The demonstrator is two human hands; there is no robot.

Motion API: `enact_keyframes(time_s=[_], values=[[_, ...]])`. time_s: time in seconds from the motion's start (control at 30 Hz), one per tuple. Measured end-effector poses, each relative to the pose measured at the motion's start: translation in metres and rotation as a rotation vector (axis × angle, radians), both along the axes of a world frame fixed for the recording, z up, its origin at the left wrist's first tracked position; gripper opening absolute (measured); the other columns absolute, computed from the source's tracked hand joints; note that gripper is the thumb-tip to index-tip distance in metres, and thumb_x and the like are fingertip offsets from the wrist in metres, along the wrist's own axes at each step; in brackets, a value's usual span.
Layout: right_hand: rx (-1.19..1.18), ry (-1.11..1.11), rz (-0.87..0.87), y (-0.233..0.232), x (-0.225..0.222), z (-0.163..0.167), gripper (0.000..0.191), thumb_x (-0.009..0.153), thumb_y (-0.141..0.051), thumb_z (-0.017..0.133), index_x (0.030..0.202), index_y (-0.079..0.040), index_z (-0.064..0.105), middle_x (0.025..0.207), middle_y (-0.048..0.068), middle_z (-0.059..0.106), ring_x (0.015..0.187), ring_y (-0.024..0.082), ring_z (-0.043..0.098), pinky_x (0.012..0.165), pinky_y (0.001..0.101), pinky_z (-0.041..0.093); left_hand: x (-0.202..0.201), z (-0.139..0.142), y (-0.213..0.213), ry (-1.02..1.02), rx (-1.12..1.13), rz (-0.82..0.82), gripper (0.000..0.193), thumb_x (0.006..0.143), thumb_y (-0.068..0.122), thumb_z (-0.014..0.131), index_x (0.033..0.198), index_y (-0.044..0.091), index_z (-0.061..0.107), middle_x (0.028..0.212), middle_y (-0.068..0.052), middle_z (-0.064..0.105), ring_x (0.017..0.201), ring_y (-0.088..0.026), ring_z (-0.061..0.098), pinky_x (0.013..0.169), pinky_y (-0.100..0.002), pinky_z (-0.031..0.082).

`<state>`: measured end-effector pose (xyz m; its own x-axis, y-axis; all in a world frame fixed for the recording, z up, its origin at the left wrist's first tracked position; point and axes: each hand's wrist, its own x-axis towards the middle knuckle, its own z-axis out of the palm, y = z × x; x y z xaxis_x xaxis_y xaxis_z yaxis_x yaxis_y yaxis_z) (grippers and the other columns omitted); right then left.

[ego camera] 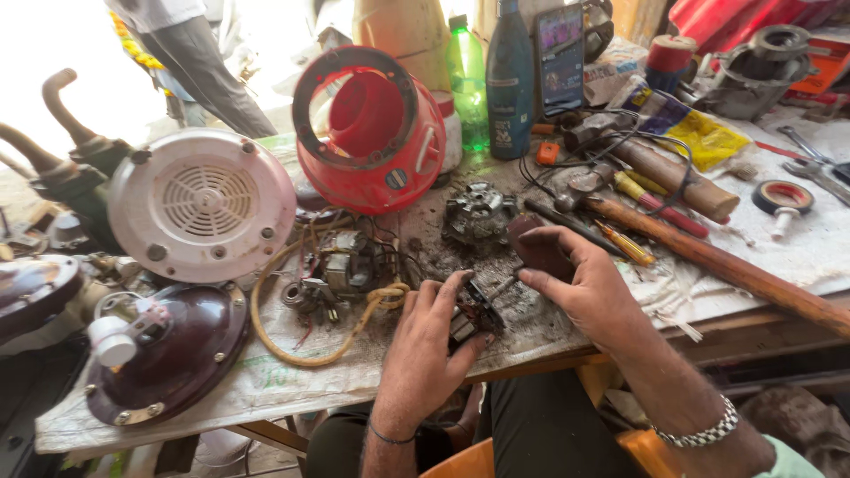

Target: The person disassembles a small electrical motor component using a screwdriver and hammer, then cleans the parts with a sanding block. They remove screws, separate the housing, and sand the internal surfaces before placing the parts back on the workbench.

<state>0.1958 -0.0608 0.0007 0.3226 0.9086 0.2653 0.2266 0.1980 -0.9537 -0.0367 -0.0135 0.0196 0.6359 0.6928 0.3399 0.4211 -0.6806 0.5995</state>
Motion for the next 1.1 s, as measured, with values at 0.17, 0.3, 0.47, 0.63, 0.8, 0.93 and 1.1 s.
enact_keyframes(time_s=[0.17, 0.3, 0.47, 0.63, 0.8, 0.93, 1.1], values=[[-0.021, 0.123, 0.009, 0.009, -0.003, -0.008, 0.049, 0.077, -0.003, 0.082, 0.123, -0.001, 0.065, 0.118, 0.009, 0.074, 0.110, 0.016, 0.068, 0.097, 0.0307, 0.055, 0.000, 0.000, 0.000, 0.016, -0.013, 0.016, 0.081, 0.079, 0.020, 0.081, 0.150, 0.011, 0.043, 0.125, -0.013, 0.055, 0.116, -0.034, 0.053, 0.096, -0.047, 0.048], [-0.054, 0.241, 0.080, 0.012, 0.001, -0.009, 0.056, 0.074, -0.001, 0.083, 0.126, -0.001, 0.063, 0.120, 0.010, 0.071, 0.111, 0.016, 0.066, 0.097, 0.0317, 0.054, 0.001, -0.001, 0.001, 0.047, -0.036, 0.021, 0.082, 0.079, 0.021, 0.081, 0.151, 0.012, 0.042, 0.125, -0.013, 0.055, 0.116, -0.032, 0.054, 0.095, -0.046, 0.050], [-0.049, 0.089, 0.058, 0.011, -0.005, -0.006, 0.063, 0.072, -0.005, 0.086, 0.128, -0.002, 0.058, 0.121, 0.010, 0.069, 0.113, 0.016, 0.065, 0.099, 0.0317, 0.053, 0.000, -0.002, 0.001, 0.019, -0.032, 0.016, 0.081, 0.078, 0.021, 0.082, 0.150, 0.012, 0.044, 0.125, -0.012, 0.056, 0.116, -0.032, 0.054, 0.094, -0.046, 0.051], [0.064, -0.010, 0.087, 0.008, -0.008, 0.003, 0.066, 0.074, -0.012, 0.087, 0.131, -0.003, 0.055, 0.124, 0.010, 0.067, 0.117, 0.016, 0.063, 0.101, 0.0313, 0.052, -0.004, -0.002, 0.000, -0.095, -0.048, -0.016, 0.077, 0.076, 0.020, 0.083, 0.145, 0.011, 0.051, 0.122, -0.010, 0.059, 0.116, -0.031, 0.056, 0.097, -0.044, 0.051], [-0.032, -0.052, -0.115, 0.000, 0.004, 0.012, 0.042, 0.085, -0.020, 0.079, 0.124, -0.006, 0.070, 0.112, 0.010, 0.075, 0.104, 0.018, 0.069, 0.092, 0.0321, 0.056, -0.006, -0.005, 0.001, -0.171, -0.036, -0.037, 0.075, 0.078, 0.021, 0.084, 0.144, 0.008, 0.052, 0.121, -0.010, 0.059, 0.115, -0.030, 0.056, 0.097, -0.044, 0.049], [0.039, -0.351, -0.149, -0.006, 0.007, 0.019, 0.026, 0.093, -0.019, 0.072, 0.115, -0.009, 0.080, 0.109, 0.007, 0.075, 0.098, 0.014, 0.071, 0.086, 0.0304, 0.058, -0.008, -0.007, 0.002, -0.268, -0.090, -0.049, 0.071, 0.082, 0.021, 0.083, 0.144, 0.007, 0.051, 0.118, -0.011, 0.060, 0.115, -0.028, 0.059, 0.097, -0.043, 0.050], [-0.222, -0.073, 0.077, -0.005, -0.008, 0.018, 0.035, 0.086, -0.019, 0.074, 0.119, -0.007, 0.077, 0.100, 0.005, 0.078, 0.088, 0.013, 0.071, 0.078, 0.0297, 0.057, -0.011, -0.008, 0.003, -0.357, -0.140, -0.080, 0.071, 0.085, 0.018, 0.081, 0.147, 0.006, 0.048, 0.120, -0.012, 0.058, 0.115, -0.028, 0.060, 0.098, -0.041, 0.050]])
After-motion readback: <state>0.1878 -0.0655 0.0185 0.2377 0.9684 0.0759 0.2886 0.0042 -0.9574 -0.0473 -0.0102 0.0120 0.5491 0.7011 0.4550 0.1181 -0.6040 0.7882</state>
